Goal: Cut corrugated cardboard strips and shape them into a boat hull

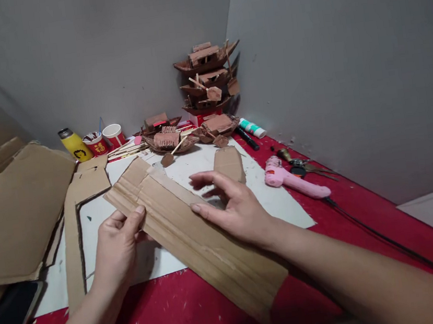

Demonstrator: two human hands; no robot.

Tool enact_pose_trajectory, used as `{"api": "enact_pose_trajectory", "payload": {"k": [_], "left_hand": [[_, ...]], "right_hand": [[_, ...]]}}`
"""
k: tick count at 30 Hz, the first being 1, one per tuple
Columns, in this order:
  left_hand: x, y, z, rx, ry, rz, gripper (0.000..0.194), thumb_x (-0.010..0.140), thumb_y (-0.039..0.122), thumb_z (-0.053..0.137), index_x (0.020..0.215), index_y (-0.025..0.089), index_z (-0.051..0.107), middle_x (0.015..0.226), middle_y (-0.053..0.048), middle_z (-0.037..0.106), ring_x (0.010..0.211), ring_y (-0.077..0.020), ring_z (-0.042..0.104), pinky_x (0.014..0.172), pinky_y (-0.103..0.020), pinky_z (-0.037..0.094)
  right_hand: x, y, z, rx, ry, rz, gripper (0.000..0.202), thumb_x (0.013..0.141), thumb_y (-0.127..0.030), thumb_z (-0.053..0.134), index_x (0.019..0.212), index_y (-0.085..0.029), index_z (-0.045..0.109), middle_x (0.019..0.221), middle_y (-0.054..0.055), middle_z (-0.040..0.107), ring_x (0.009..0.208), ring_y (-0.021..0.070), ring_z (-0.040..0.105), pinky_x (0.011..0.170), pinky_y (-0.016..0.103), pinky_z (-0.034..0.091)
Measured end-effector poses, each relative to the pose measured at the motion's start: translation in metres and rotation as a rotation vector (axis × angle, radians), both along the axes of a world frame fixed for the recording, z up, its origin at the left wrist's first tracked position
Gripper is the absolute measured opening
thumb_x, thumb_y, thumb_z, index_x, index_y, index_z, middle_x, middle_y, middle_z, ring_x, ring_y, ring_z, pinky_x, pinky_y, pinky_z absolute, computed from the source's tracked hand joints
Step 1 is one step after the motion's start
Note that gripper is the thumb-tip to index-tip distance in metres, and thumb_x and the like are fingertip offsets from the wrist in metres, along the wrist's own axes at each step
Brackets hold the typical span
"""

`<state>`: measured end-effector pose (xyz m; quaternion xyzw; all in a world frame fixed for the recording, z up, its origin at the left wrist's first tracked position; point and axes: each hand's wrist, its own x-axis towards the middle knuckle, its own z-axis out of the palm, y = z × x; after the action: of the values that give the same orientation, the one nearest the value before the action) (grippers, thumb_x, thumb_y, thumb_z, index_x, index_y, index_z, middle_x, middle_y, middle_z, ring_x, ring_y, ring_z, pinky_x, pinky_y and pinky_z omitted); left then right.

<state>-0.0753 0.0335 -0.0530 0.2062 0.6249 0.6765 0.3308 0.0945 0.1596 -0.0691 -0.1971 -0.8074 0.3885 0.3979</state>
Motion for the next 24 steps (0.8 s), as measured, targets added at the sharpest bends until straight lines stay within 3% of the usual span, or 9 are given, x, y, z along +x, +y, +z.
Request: {"api": "enact_pose_trajectory", "payload": {"k": [2, 5, 7, 14, 18, 21, 24], "left_hand": [[0.007, -0.002, -0.002, -0.049, 0.019, -0.059, 0.021, 0.067, 0.032, 0.076, 0.079, 0.015, 0.070, 0.066, 0.001, 0.066, 0.054, -0.0106, 0.058, 0.049, -0.019, 0.049], [0.022, -0.005, -0.005, -0.091, 0.037, -0.152, 0.022, 0.068, 0.034, 0.075, 0.080, 0.015, 0.071, 0.062, 0.000, 0.065, 0.053, -0.0115, 0.057, 0.050, -0.020, 0.048], [0.031, -0.006, -0.008, -0.084, 0.038, -0.178, 0.018, 0.069, 0.032, 0.075, 0.077, 0.016, 0.071, 0.056, 0.001, 0.062, 0.050, -0.0094, 0.053, 0.048, -0.018, 0.045], [0.044, -0.008, -0.015, -0.064, -0.064, -0.254, 0.028, 0.072, 0.034, 0.072, 0.096, 0.019, 0.071, 0.070, -0.002, 0.068, 0.059, -0.0131, 0.059, 0.059, -0.022, 0.049], [0.047, -0.008, -0.012, -0.071, -0.011, -0.251, 0.027, 0.071, 0.034, 0.073, 0.093, 0.019, 0.072, 0.063, -0.001, 0.066, 0.056, -0.0122, 0.058, 0.057, -0.020, 0.048], [0.049, -0.008, -0.009, -0.083, 0.018, -0.266, 0.029, 0.071, 0.035, 0.073, 0.094, 0.019, 0.072, 0.076, -0.004, 0.071, 0.065, -0.0159, 0.063, 0.064, -0.024, 0.050], [0.052, -0.008, -0.006, -0.093, 0.055, -0.255, 0.028, 0.070, 0.035, 0.073, 0.092, 0.018, 0.072, 0.080, -0.005, 0.072, 0.069, -0.0178, 0.064, 0.066, -0.025, 0.051]], "right_hand": [[0.003, -0.005, 0.005, 0.253, 0.133, -0.023, 0.034, 0.080, -0.019, 0.063, 0.113, -0.022, 0.056, 0.107, 0.008, 0.062, 0.100, 0.0206, 0.058, 0.085, 0.037, 0.048], [0.003, -0.014, 0.010, 0.377, 0.163, 0.139, 0.026, 0.085, -0.015, 0.058, 0.110, -0.020, 0.058, 0.094, 0.007, 0.066, 0.089, 0.0176, 0.061, 0.080, 0.033, 0.050], [0.000, -0.018, 0.009, 0.359, 0.083, 0.211, 0.023, 0.086, -0.014, 0.057, 0.109, -0.017, 0.059, 0.092, 0.008, 0.066, 0.086, 0.0172, 0.061, 0.077, 0.031, 0.051], [-0.007, -0.019, -0.001, 0.198, -0.075, 0.154, 0.020, 0.083, -0.015, 0.060, 0.103, -0.013, 0.064, 0.097, 0.010, 0.064, 0.090, 0.0185, 0.061, 0.079, 0.031, 0.050], [-0.011, -0.019, 0.000, 0.187, -0.116, 0.090, 0.024, 0.085, -0.018, 0.059, 0.108, -0.014, 0.064, 0.092, 0.007, 0.063, 0.081, 0.0162, 0.060, 0.073, 0.028, 0.049], [-0.015, -0.019, 0.003, 0.194, -0.119, 0.064, 0.027, 0.086, -0.023, 0.059, 0.112, -0.017, 0.063, 0.093, 0.005, 0.062, 0.082, 0.0156, 0.060, 0.074, 0.027, 0.047], [-0.018, -0.022, 0.007, 0.172, -0.108, 0.047, 0.019, 0.087, -0.022, 0.057, 0.103, -0.017, 0.066, 0.092, 0.004, 0.063, 0.081, 0.0146, 0.060, 0.073, 0.026, 0.046]]}}
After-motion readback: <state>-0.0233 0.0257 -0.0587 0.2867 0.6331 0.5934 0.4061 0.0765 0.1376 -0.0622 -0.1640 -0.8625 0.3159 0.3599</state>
